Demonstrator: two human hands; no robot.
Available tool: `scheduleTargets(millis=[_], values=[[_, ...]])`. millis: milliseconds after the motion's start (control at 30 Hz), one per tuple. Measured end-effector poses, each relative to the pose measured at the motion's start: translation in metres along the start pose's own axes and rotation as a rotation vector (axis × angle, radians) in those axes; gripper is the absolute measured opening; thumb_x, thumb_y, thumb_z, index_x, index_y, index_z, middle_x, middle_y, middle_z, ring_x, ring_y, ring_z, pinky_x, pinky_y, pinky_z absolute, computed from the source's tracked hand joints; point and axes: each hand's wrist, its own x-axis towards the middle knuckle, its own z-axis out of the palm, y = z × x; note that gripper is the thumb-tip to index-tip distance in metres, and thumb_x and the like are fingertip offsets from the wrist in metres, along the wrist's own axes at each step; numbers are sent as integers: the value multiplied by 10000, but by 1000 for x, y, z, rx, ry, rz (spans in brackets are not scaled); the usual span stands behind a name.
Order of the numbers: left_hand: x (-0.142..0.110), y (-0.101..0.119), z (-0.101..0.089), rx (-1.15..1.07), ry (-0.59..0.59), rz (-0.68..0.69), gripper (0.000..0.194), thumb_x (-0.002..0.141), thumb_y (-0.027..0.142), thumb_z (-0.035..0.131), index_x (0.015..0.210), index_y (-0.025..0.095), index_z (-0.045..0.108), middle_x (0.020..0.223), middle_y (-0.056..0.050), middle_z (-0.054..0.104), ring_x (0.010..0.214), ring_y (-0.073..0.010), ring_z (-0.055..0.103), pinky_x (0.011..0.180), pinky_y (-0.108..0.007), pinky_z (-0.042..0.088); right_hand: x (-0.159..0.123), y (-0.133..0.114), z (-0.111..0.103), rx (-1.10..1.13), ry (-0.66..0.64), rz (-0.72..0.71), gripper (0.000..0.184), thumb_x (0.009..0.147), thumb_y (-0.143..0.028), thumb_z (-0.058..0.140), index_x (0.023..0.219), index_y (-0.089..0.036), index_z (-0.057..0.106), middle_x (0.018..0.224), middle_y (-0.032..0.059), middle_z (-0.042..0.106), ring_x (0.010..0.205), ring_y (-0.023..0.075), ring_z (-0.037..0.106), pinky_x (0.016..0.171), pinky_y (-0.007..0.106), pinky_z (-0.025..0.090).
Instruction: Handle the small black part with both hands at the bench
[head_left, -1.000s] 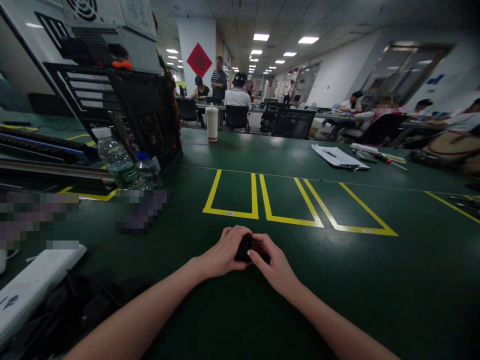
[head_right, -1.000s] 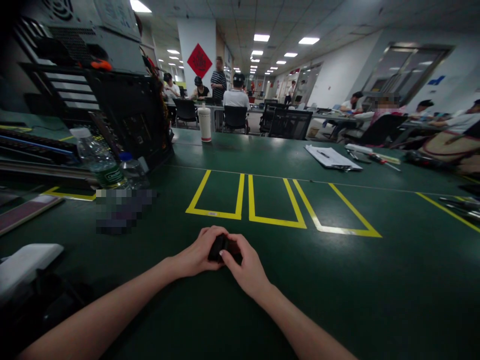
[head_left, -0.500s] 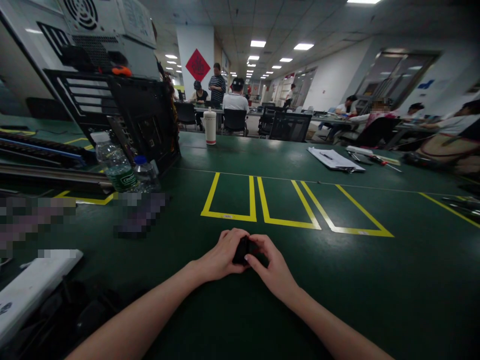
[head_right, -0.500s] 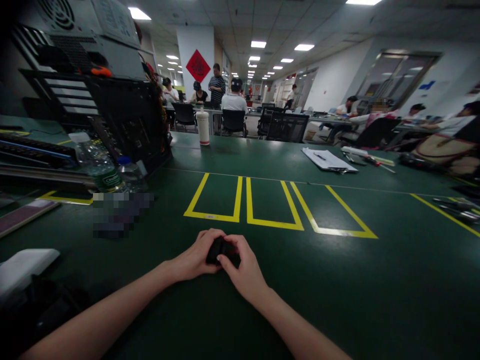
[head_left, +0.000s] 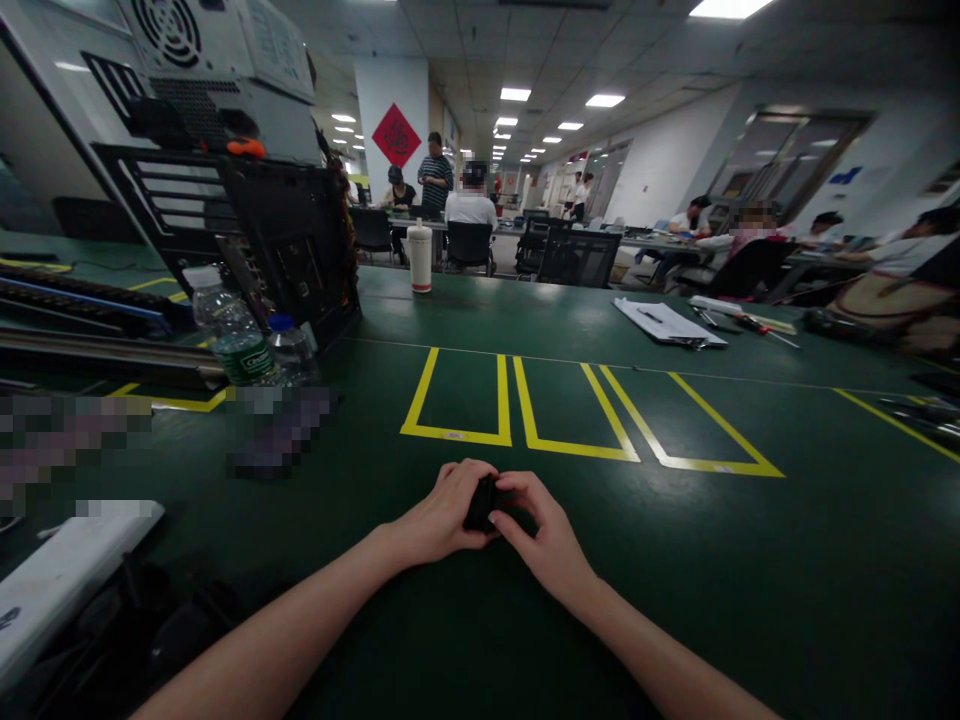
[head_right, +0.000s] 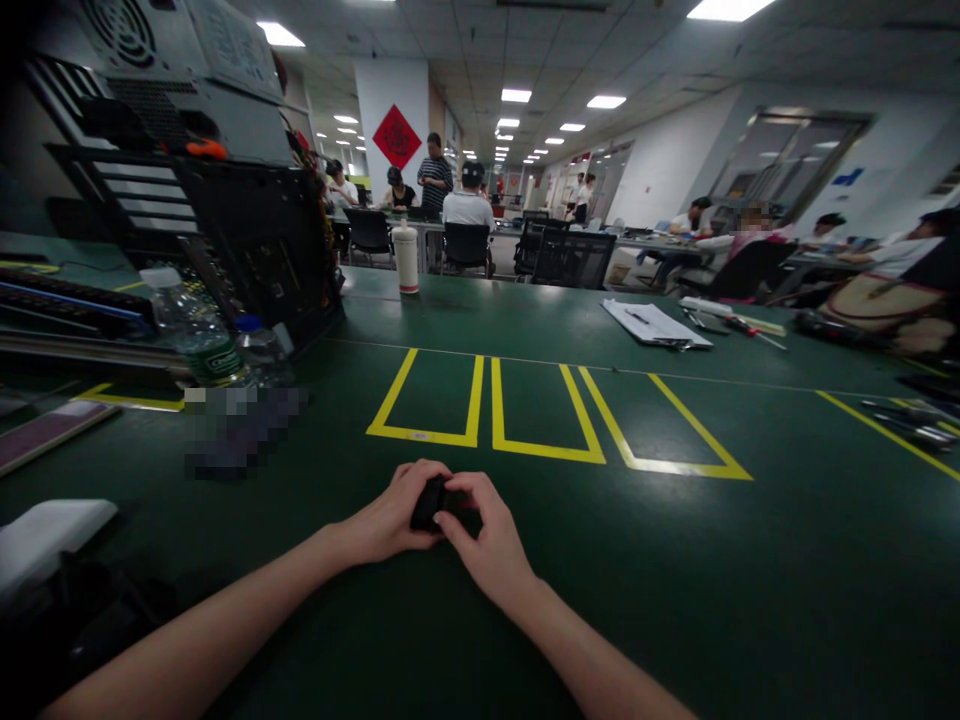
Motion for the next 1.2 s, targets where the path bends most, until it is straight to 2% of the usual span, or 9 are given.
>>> scheduleTargets(millis=[67, 133, 267, 400, 567, 700, 867, 1033, 1200], values=[[0, -3, 3, -6, 9, -6, 526, 713, 196, 619, 1151, 237, 331, 1126, -63, 434, 1045, -241, 413, 884, -414, 355, 1, 0, -1, 56, -35, 68, 287, 775, -196, 525, 1050, -227, 451, 1035, 36, 519, 948, 182, 529, 836, 365, 455], [1, -8, 7, -2, 29, -12, 542, 693, 194, 638, 1140, 238, 335, 1122, -57, 437, 1038, -244, 419, 883, -418, 352, 2, 0, -2, 101, -86, 107, 258, 788, -216, 511, 1039, -222, 455, 1019, 31, 536, 945, 181, 539, 836, 365, 455], [1, -14, 14, 17, 66, 0, 587, 665, 162, 656, 1141, 241, 322, 1120, -49, 440, 1034, -234, 425, 908, -414, 331, 3, 0, -4, 136, -130, 81, 190, 787, -229, 523, 971, -220, 478, 977, 15, 548, 924, 173, 550, 829, 346, 455], [1, -15, 15, 26, 70, 16, 561, 687, 203, 649, 1142, 234, 321, 1115, -54, 435, 1031, -229, 419, 901, -396, 346, 4, 4, -4, 198, -128, 69, 139, 806, -229, 493, 945, -225, 495, 959, 9, 547, 929, 167, 552, 822, 337, 460], [2, -15, 15, 41, 62, 3, 549, 690, 208, 648, 1135, 237, 328, 1106, -54, 439, 1023, -234, 430, 896, -412, 348, 7, 10, -5, 261, -138, 151, 277, 767, -229, 557, 1020, -240, 446, 1018, 14, 547, 969, 176, 543, 847, 368, 451], [1, -16, 15, 55, 60, 11, 550, 698, 214, 642, 1144, 235, 322, 1099, -57, 440, 1015, -230, 439, 899, -413, 345, 9, 9, -11, 274, -255, 174, 223, 777, -256, 545, 987, -226, 475, 1035, 20, 540, 984, 184, 538, 863, 389, 446], [1, -17, 15, 68, 48, 21, 585, 706, 221, 633, 1181, 242, 293, 1138, -64, 430, 1050, -246, 418, 912, -437, 332, 9, 11, -11, 333, -252, 123, 303, 721, -201, 615, 976, -232, 455, 1051, 12, 516, 1001, 178, 533, 892, 392, 433], [2, -20, 19, 77, 58, -4, 579, 697, 245, 638, 1170, 251, 305, 1138, -62, 425, 1068, -266, 410, 879, -457, 367, 7, 10, -7, 344, -190, 115, 177, 773, -251, 553, 930, -225, 477, 994, 6, 535, 964, 170, 548, 859, 384, 454], [2, -20, 19, 106, 64, 0, 575, 692, 250, 642, 1159, 235, 308, 1137, -66, 423, 1052, -264, 420, 869, -450, 384, 9, 11, -9, 280, -199, 156, 273, 763, -268, 565, 1008, -218, 456, 1048, 31, 521, 999, 178, 523, 896, 408, 421]])
